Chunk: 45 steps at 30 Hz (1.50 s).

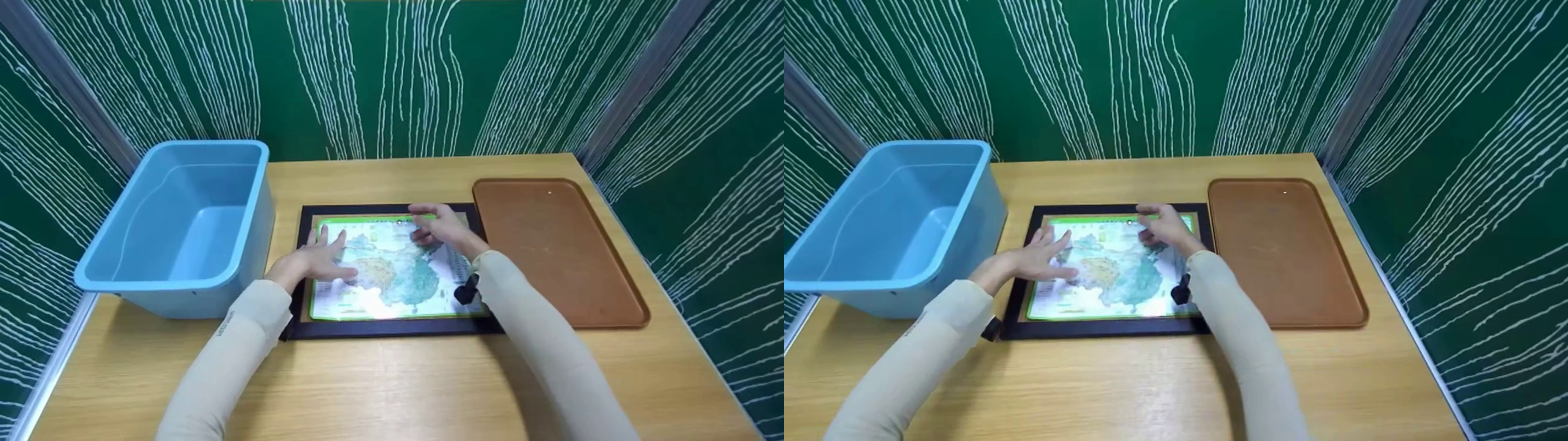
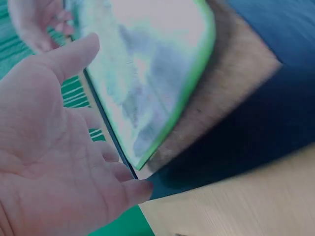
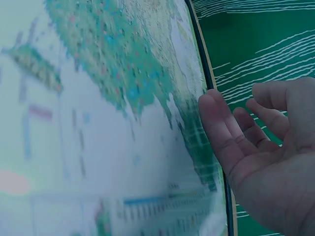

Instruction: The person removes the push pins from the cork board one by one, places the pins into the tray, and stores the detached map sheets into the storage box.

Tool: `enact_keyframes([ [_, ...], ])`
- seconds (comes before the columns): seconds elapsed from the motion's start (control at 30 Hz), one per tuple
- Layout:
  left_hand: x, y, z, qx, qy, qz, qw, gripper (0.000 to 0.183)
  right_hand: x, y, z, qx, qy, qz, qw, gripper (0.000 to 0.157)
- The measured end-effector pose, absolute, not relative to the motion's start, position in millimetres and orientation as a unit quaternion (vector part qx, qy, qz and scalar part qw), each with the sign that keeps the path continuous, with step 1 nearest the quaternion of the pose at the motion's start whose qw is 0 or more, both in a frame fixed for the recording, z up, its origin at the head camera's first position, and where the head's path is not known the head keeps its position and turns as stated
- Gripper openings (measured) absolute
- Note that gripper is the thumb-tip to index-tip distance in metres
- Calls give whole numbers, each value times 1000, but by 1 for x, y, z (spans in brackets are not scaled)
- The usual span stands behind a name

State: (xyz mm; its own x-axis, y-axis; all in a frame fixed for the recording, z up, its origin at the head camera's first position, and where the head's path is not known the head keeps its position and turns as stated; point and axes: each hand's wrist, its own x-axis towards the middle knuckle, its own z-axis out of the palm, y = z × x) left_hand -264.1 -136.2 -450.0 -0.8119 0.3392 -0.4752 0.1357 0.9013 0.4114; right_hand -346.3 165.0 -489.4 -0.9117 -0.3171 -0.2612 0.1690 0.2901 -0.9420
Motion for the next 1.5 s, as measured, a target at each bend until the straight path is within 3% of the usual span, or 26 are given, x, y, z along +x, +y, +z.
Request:
enact_keyframes([
  [0.27,-267,-131,-460,145,933,189,269,86,-353,150,-499,-17,774,-600,204,39],
  [0.6,-267,-132,-466,125,929,210,278,90,-355,137,-508,-40,819,-538,197,38],
  [1.03,-269,-129,-463,131,924,188,305,90,-341,120,-511,-60,850,-513,107,30],
  [1.5,-268,-128,-464,121,924,186,312,91,-350,125,-504,3,853,-494,169,26],
])
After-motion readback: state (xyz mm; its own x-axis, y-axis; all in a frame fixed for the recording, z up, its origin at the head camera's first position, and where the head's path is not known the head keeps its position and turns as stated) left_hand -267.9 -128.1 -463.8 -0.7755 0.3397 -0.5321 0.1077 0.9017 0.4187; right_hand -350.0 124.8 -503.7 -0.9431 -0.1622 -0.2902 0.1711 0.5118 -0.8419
